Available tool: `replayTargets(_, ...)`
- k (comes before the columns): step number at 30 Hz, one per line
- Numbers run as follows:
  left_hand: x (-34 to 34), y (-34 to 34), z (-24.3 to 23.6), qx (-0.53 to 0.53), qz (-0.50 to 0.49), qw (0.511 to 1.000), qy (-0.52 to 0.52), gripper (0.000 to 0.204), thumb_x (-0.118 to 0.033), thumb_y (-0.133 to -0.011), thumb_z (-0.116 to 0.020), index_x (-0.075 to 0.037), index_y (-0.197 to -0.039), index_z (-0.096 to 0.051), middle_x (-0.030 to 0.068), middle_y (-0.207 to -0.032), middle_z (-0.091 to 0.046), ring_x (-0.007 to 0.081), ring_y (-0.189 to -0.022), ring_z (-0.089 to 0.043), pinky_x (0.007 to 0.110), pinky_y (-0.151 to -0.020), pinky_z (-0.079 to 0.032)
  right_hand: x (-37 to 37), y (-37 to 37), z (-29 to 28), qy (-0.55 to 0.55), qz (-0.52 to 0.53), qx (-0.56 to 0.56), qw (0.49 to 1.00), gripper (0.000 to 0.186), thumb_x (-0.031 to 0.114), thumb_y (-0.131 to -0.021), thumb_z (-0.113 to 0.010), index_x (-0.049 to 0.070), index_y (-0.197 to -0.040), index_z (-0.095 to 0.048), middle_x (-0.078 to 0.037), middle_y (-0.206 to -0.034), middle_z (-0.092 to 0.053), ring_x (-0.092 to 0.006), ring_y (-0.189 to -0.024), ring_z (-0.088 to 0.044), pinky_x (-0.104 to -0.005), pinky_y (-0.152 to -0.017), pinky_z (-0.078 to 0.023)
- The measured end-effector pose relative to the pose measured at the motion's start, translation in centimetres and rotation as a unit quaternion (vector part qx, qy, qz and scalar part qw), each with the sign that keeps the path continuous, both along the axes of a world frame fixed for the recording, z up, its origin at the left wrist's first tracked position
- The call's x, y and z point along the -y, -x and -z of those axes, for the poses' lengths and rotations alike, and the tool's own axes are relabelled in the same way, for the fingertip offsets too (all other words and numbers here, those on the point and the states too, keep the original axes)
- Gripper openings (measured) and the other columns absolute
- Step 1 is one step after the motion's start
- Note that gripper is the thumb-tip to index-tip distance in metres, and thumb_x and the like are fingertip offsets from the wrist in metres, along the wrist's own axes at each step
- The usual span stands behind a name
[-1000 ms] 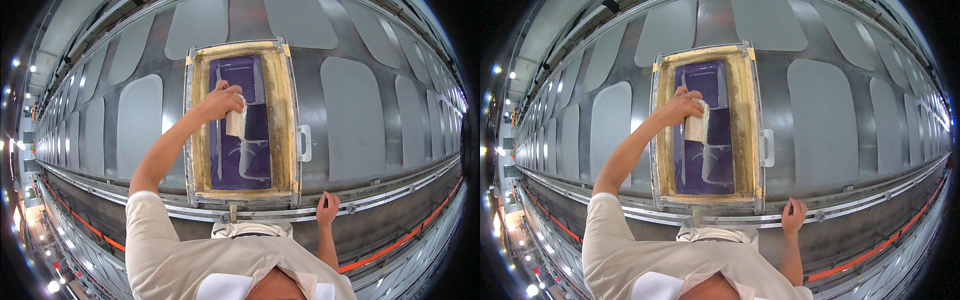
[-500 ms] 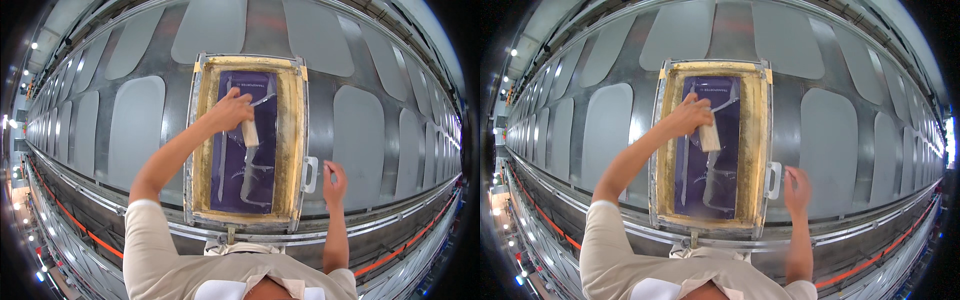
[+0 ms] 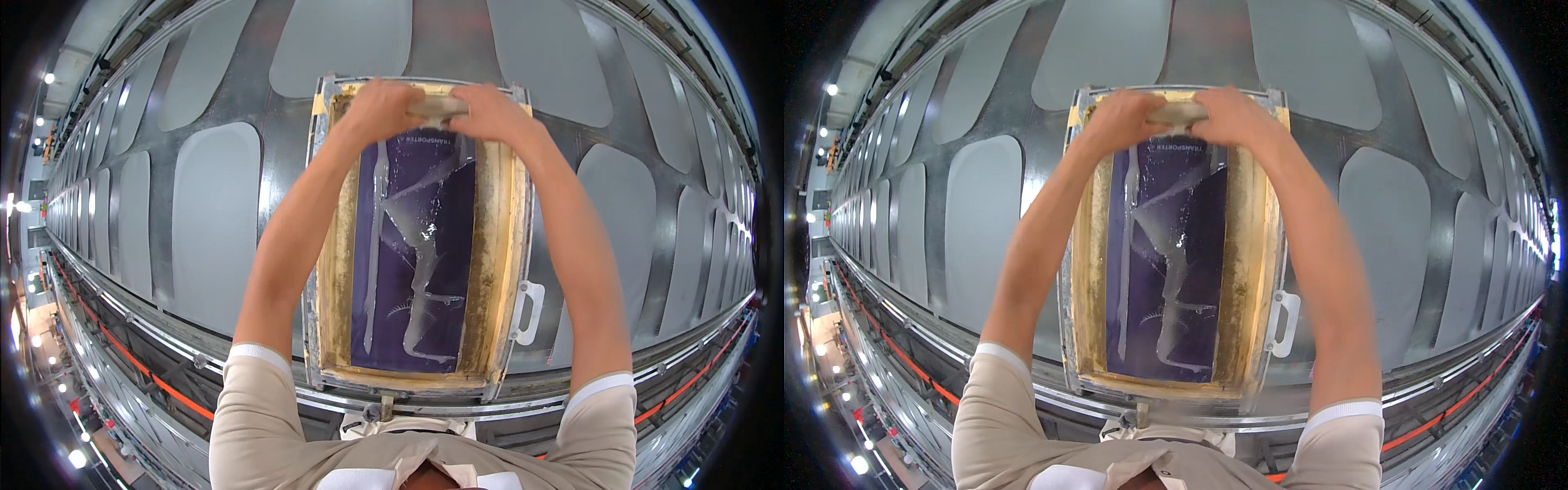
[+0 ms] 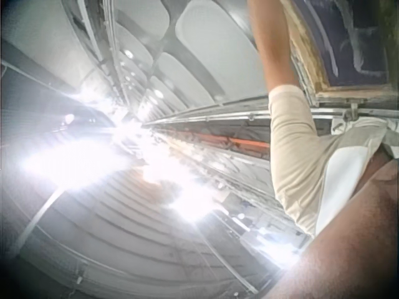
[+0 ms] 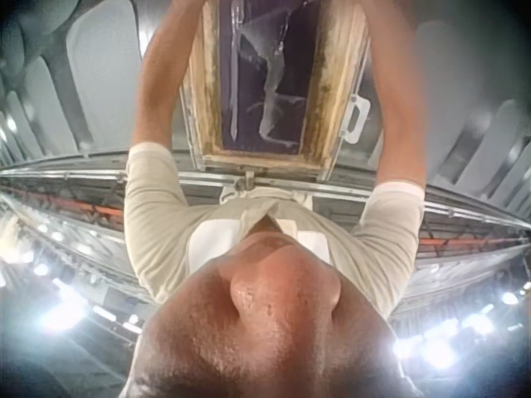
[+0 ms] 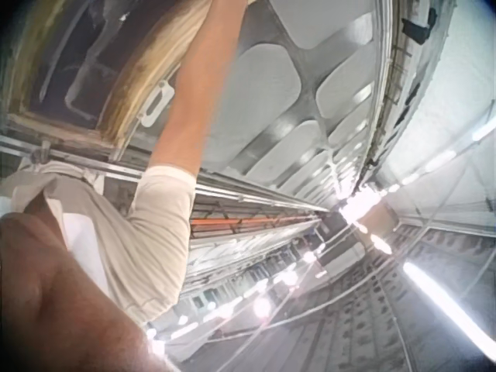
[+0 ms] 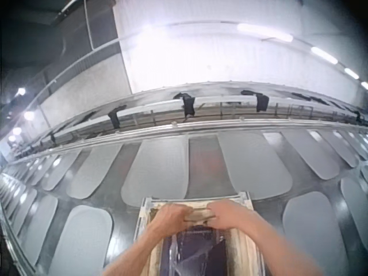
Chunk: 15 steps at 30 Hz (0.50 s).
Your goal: The person uses a white squeegee to repeatedly pull a purple viscous substance downward across a screen-printing frame mounted overhead. The action is repeated continuously without changing the frame or moving to another object.
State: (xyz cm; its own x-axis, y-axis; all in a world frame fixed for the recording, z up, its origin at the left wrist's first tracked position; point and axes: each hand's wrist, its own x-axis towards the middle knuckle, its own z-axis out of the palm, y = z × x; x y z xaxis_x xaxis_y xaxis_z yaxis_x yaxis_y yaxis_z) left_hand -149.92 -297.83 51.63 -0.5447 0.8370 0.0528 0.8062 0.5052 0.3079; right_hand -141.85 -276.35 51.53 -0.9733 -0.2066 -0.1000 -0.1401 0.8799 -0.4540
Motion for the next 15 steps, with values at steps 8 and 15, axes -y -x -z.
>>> replayTargets(8, 0.0, 1.0, 1.3, 0.054, -0.082, 0.995, 0.034, 0.035, -0.037, -0.076, -0.083, -0.010, -0.096, -0.075, 0.0146, -0.078, -0.071, 0.0370, -0.079, -0.068, 0.048, -0.074, -0.053, 1.6, 0.9, 1.0, 0.026, 0.075, 0.057, 0.995, 0.025, 0.021, -0.082, -0.077, 0.005, -0.100, -0.072, -0.018, -0.083, -0.072, -0.0361, -0.076, -0.069, -0.0437, -0.071, -0.053)
replayTargets(15, 4.2, -8.3, 1.6, 0.002, -0.039, 0.998, -0.040, 0.028, -0.033, -0.075, -0.084, -0.011, -0.088, -0.074, 0.0115, -0.075, -0.069, 0.0360, -0.076, -0.067, 0.047, -0.071, -0.051, 4.9, -7.9, 1.4, 0.041, 0.050, 0.005, 0.998, 0.016, 0.018, -0.080, -0.077, 0.007, -0.091, -0.071, -0.015, -0.086, -0.072, -0.0367, -0.084, -0.068, -0.0449, -0.075, -0.053)
